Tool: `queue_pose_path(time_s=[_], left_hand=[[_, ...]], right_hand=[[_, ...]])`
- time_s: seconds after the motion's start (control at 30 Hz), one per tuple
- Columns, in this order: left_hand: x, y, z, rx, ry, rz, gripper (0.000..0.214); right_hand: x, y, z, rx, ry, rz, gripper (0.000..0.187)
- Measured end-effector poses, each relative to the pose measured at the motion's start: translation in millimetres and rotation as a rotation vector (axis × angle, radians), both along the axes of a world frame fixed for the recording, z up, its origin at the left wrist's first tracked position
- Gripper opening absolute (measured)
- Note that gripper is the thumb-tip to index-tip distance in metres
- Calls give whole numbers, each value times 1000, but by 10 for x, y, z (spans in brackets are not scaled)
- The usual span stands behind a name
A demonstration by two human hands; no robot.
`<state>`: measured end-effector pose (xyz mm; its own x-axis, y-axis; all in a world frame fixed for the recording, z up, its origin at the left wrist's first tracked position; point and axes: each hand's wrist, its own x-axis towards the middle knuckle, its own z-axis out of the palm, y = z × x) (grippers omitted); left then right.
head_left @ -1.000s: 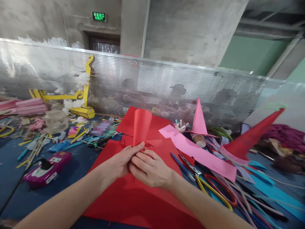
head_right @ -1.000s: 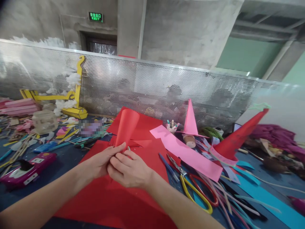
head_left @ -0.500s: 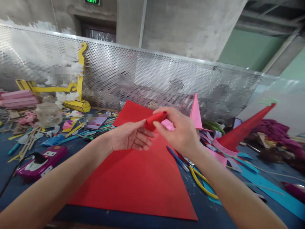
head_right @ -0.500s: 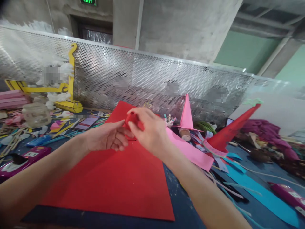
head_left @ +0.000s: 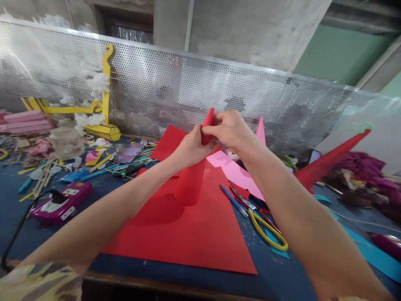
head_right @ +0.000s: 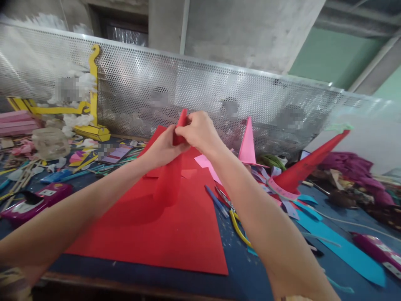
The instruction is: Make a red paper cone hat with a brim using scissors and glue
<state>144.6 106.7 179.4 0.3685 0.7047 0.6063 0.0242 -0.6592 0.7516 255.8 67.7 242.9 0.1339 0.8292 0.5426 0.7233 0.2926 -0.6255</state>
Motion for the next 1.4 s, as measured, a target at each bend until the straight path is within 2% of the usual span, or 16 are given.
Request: queue_pose_path(time_s=[0.1,0.2,0.33,0.47,0.53,0.63,0.73,0.8,0.97,1.07,1.13,1.2,1.33,1.4], left_hand=[[14,72,-26,22,-43,64,26],[-35,105,-38,-7,-74,-48,19],[-145,104,-44,-102,-171,-202,13],[-285,215,-99,-292,-476,-336,16],[-382,318,-140,-407,-677,-384,11],[-541,476,-207,-609,-912,-427,7],[-646,586,-280,-737,-1010,-442,10],[-663,618,-326,-757,-1023,-449,11],[-585,574,-388,-816,-1052,-520,8],[-544,524,-387,-837,-1053,-583,9],[-532,503,-377,-840,-1054,-616,9],[-526,492,-363,-832,-1061,-638,8],[-510,484,-340,-809,-1077,-647,8],[-501,479,-337,-812,-1075,-639,9]], right_hand=[[-74,17,7,-6,-125,-110,14],[-125,22,-12,8,-149,-93,9],[-166,17,-32,61,-146,19,15],[-111,-72,-126,204,-44,162,17],[-44,-185,-274,249,29,205,15],[70,-394,-631,196,111,292,15],[147,-564,-1011,162,119,234,18],[155,-636,-1193,168,13,203,17],[68,-646,-1383,244,-364,154,26],[25,-571,-1453,378,-471,118,26],[4,-536,-1495,451,-465,104,32],[-25,-535,-1508,404,-343,117,34],[-105,-589,-1445,6,156,160,31],[-134,-601,-1408,-110,345,192,30]])
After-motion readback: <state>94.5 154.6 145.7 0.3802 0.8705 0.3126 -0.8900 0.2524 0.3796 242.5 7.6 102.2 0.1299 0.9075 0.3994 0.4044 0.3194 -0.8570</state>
